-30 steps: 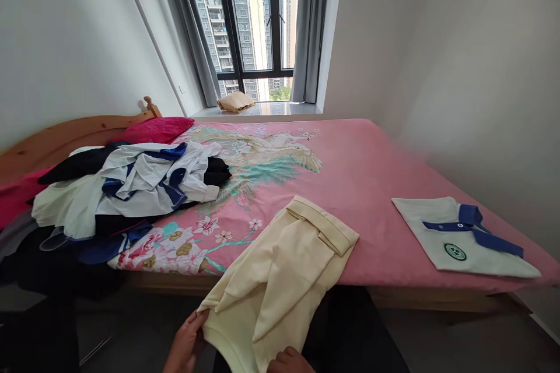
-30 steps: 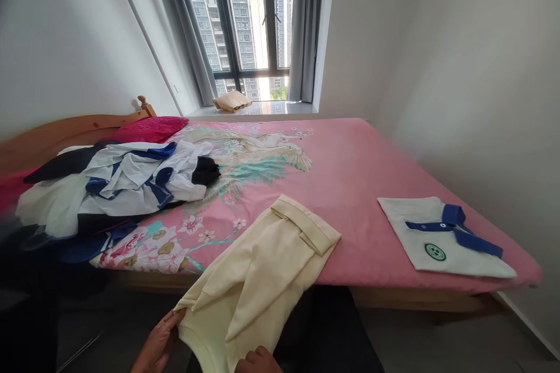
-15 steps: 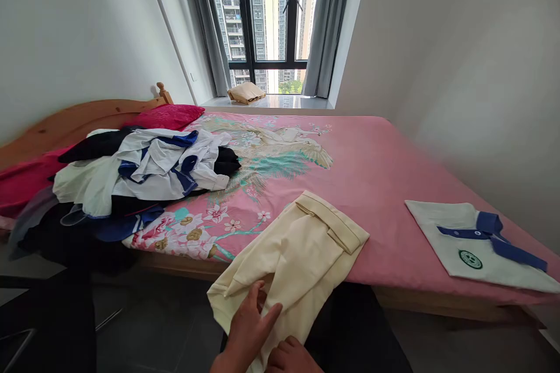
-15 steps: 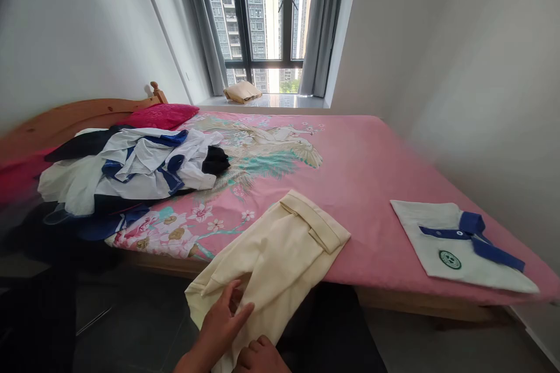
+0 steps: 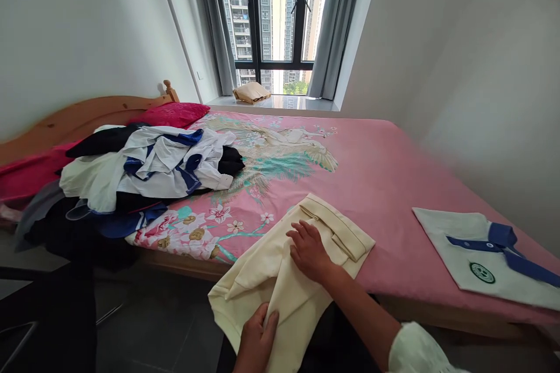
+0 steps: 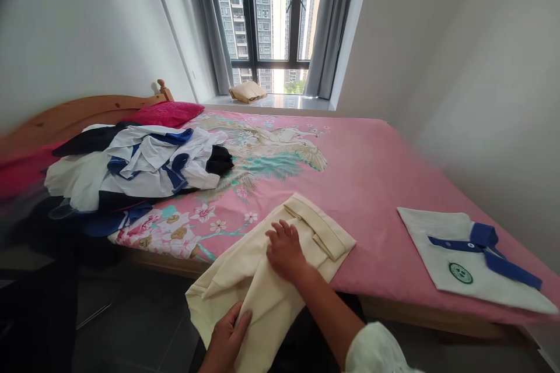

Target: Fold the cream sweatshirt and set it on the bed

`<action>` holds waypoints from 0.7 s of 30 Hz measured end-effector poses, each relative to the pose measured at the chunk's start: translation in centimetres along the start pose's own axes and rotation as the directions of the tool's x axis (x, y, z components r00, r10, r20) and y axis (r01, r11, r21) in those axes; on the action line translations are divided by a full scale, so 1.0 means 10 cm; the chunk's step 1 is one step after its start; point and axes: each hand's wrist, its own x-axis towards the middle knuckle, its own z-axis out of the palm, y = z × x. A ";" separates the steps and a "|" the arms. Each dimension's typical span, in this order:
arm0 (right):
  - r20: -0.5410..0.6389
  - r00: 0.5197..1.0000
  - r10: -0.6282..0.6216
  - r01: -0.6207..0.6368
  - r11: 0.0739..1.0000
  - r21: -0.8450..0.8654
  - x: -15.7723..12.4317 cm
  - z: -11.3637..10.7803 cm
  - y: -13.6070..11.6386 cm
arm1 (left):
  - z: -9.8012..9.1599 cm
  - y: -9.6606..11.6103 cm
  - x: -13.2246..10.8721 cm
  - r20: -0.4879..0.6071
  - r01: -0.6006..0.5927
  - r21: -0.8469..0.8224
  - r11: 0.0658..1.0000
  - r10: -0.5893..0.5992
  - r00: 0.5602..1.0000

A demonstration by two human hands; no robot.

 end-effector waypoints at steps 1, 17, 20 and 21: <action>0.061 0.998 0.008 -0.006 0.999 -0.034 0.12 0.00 0.04 | 0.01 -0.01 0.00 -0.007 0.006 -0.005 1.000 -0.006 1.000; -0.275 0.928 -0.252 0.317 0.921 0.226 -0.46 0.39 -0.26 | -0.28 -0.55 -0.25 -0.585 0.216 -0.151 0.965 -0.263 0.767; -0.227 0.944 -0.238 0.294 0.920 0.260 -0.70 0.49 -0.26 | -0.40 -0.69 -0.31 -0.467 0.401 -0.192 0.896 -0.443 0.765; -0.222 0.946 -0.235 0.290 0.920 0.264 -0.72 0.53 -0.25 | -0.42 -0.69 -0.32 -0.453 0.426 -0.158 0.891 -0.449 0.770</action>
